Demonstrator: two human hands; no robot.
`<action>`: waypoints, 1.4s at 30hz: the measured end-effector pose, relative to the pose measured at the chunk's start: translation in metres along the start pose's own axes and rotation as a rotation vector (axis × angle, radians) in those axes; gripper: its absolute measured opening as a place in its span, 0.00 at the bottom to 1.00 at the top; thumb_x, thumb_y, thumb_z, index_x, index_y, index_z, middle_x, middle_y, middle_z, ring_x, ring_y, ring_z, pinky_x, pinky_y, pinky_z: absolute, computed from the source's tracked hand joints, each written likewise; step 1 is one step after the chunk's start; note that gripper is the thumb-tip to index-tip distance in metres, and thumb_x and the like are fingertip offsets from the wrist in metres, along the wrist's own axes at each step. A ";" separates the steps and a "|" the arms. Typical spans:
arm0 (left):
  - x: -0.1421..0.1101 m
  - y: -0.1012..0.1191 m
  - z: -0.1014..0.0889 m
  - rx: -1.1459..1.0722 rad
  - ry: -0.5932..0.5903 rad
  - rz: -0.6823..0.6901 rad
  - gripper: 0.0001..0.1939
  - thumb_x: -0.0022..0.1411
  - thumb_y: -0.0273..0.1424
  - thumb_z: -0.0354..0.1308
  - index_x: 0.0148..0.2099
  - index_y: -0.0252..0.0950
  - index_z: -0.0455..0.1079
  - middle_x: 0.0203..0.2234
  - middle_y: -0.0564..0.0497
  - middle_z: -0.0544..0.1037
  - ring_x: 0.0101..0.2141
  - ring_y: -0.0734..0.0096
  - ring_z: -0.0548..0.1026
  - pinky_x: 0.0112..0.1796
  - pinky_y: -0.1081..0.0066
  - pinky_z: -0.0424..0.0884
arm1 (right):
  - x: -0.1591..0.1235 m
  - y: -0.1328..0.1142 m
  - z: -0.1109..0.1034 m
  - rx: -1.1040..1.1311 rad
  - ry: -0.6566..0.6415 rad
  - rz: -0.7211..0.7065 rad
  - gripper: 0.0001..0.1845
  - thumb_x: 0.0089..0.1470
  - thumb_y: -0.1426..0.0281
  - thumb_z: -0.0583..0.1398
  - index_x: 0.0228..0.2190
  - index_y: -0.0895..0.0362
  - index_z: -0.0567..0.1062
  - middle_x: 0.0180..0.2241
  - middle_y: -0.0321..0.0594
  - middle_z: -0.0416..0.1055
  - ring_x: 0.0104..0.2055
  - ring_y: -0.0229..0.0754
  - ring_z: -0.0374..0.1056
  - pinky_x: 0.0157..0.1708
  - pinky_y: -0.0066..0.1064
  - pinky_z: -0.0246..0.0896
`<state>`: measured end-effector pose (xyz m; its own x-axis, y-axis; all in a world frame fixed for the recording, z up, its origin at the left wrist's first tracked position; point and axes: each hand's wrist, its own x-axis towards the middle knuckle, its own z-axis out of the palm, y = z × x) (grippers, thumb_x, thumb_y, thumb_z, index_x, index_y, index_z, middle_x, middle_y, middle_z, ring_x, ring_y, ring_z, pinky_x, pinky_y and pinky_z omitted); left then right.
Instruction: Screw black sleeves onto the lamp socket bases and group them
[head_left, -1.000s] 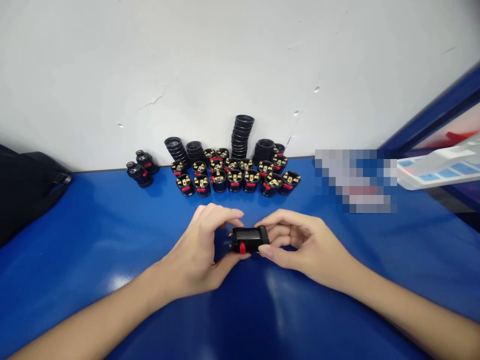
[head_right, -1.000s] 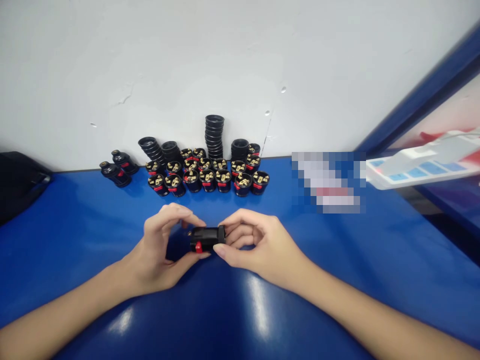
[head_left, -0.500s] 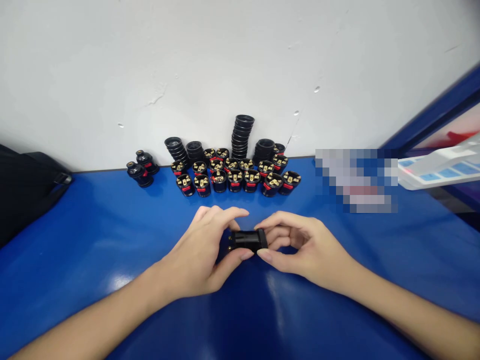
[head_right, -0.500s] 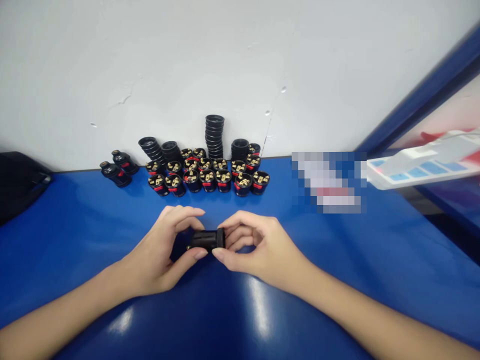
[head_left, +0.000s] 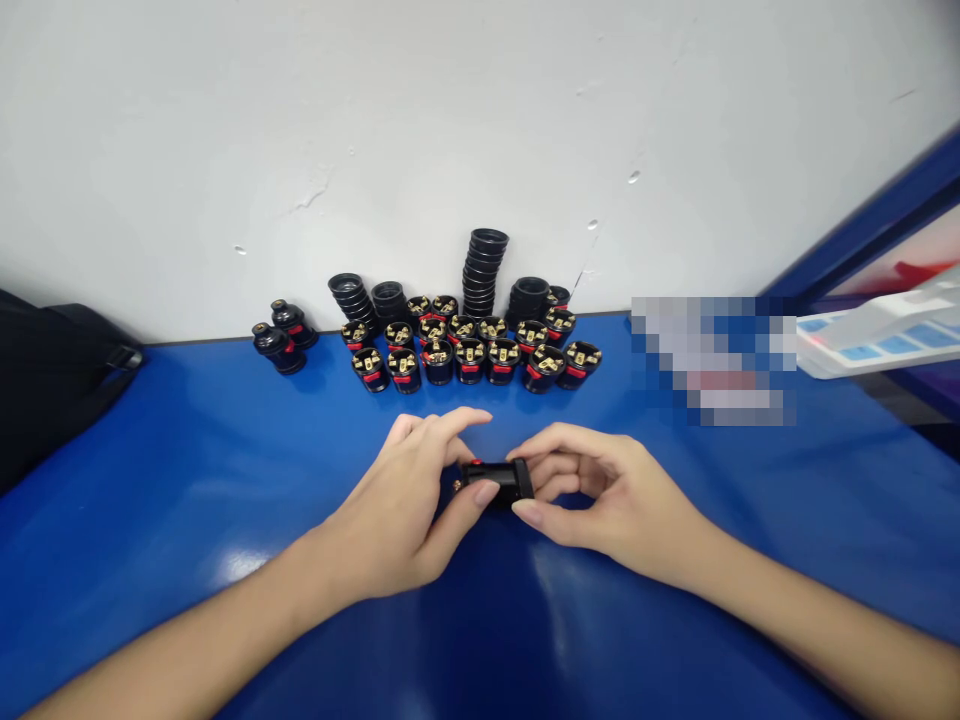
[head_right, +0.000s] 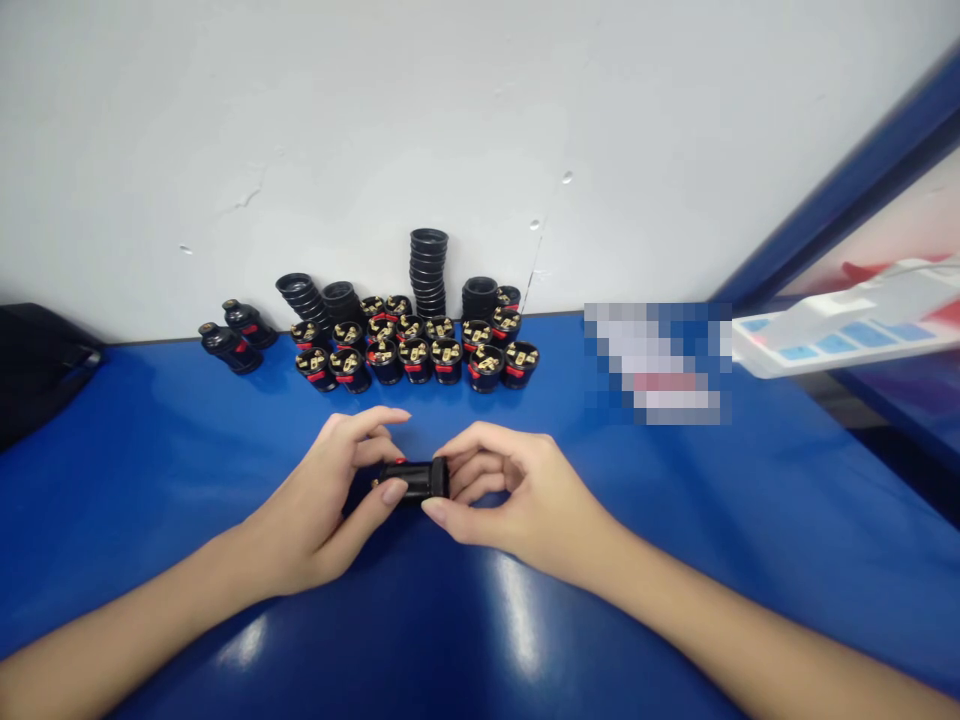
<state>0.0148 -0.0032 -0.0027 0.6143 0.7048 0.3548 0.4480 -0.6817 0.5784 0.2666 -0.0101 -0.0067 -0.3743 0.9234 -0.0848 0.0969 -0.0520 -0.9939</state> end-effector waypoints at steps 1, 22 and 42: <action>0.000 0.000 0.000 -0.011 0.012 0.009 0.27 0.79 0.32 0.56 0.73 0.43 0.50 0.41 0.50 0.79 0.41 0.61 0.73 0.48 0.57 0.66 | 0.000 0.001 0.000 -0.002 -0.001 -0.003 0.17 0.51 0.65 0.76 0.41 0.57 0.81 0.31 0.39 0.82 0.31 0.40 0.78 0.36 0.32 0.78; 0.000 -0.004 0.000 -0.046 0.022 0.058 0.29 0.76 0.31 0.63 0.70 0.44 0.53 0.42 0.51 0.78 0.41 0.62 0.72 0.46 0.60 0.64 | -0.001 0.003 0.000 -0.008 -0.012 -0.034 0.17 0.52 0.66 0.76 0.41 0.56 0.81 0.30 0.39 0.82 0.30 0.40 0.79 0.35 0.30 0.79; -0.005 -0.018 0.012 -0.043 0.145 0.048 0.34 0.73 0.28 0.65 0.71 0.45 0.50 0.49 0.47 0.78 0.44 0.59 0.76 0.48 0.56 0.70 | -0.001 0.006 0.001 0.034 -0.013 -0.119 0.18 0.62 0.66 0.73 0.52 0.53 0.79 0.49 0.44 0.87 0.47 0.46 0.87 0.52 0.35 0.84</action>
<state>0.0115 0.0032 -0.0235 0.5323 0.6951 0.4833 0.3907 -0.7081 0.5882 0.2669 -0.0115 -0.0129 -0.3934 0.9188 0.0336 0.0199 0.0451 -0.9988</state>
